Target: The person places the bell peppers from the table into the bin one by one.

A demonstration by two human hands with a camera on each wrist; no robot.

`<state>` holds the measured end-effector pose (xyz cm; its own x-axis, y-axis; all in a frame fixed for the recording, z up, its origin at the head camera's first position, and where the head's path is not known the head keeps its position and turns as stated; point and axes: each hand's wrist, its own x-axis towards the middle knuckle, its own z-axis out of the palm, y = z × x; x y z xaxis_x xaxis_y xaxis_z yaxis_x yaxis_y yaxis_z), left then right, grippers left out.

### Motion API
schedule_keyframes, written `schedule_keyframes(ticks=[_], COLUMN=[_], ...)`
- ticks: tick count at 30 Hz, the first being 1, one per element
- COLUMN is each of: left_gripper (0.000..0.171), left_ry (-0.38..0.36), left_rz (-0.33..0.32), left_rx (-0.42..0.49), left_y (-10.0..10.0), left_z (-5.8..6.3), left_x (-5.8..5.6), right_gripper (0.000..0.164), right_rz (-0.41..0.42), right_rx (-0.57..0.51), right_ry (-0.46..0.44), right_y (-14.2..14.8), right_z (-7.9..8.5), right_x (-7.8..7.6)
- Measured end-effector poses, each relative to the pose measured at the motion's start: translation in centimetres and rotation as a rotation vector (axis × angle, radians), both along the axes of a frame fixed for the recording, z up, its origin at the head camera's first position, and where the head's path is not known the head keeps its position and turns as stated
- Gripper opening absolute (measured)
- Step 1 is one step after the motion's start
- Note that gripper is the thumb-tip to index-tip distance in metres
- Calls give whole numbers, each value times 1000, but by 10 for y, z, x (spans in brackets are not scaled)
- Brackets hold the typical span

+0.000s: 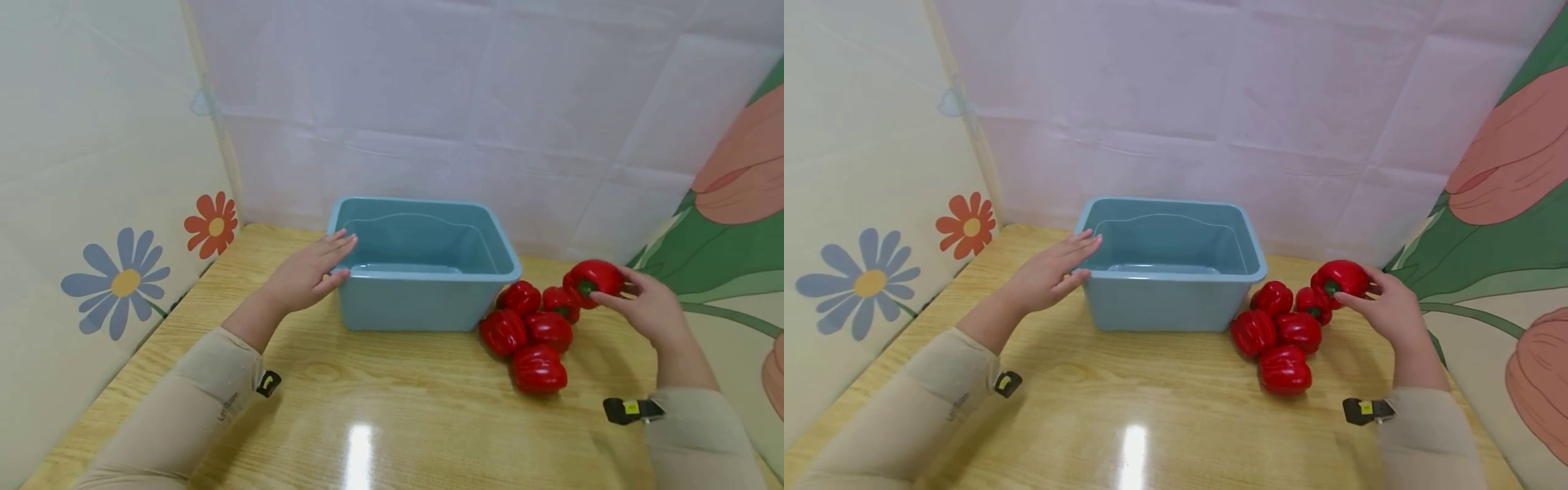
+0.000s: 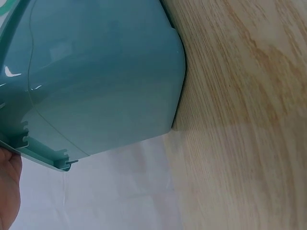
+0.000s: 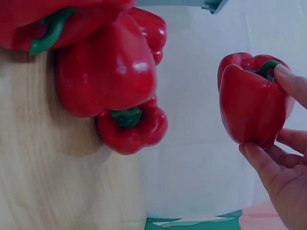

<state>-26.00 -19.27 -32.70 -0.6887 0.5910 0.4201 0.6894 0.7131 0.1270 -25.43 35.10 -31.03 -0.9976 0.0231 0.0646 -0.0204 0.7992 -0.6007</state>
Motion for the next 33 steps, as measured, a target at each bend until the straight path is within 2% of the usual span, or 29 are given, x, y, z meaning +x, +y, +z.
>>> schedule_keyframes(ticks=[7,12,25,33], left_gripper=[58,58,56,57], left_ry=[-9,-2,30,47], left_rz=[4,-5,-13,-11], left_rx=[-3,4,28,14], left_y=[2,1,2,2], left_z=[0,-1,-2,-2], left_x=[-2,-4,-4,-5], right_gripper=[89,94,94,92], right_rz=[36,55,89,133], right_rx=[45,83,89,104], right_ry=[31,30,21,73], right_y=[-7,-11,-33,-47], right_z=[15,26,50,64], right_x=[-3,-9,-15,-17])
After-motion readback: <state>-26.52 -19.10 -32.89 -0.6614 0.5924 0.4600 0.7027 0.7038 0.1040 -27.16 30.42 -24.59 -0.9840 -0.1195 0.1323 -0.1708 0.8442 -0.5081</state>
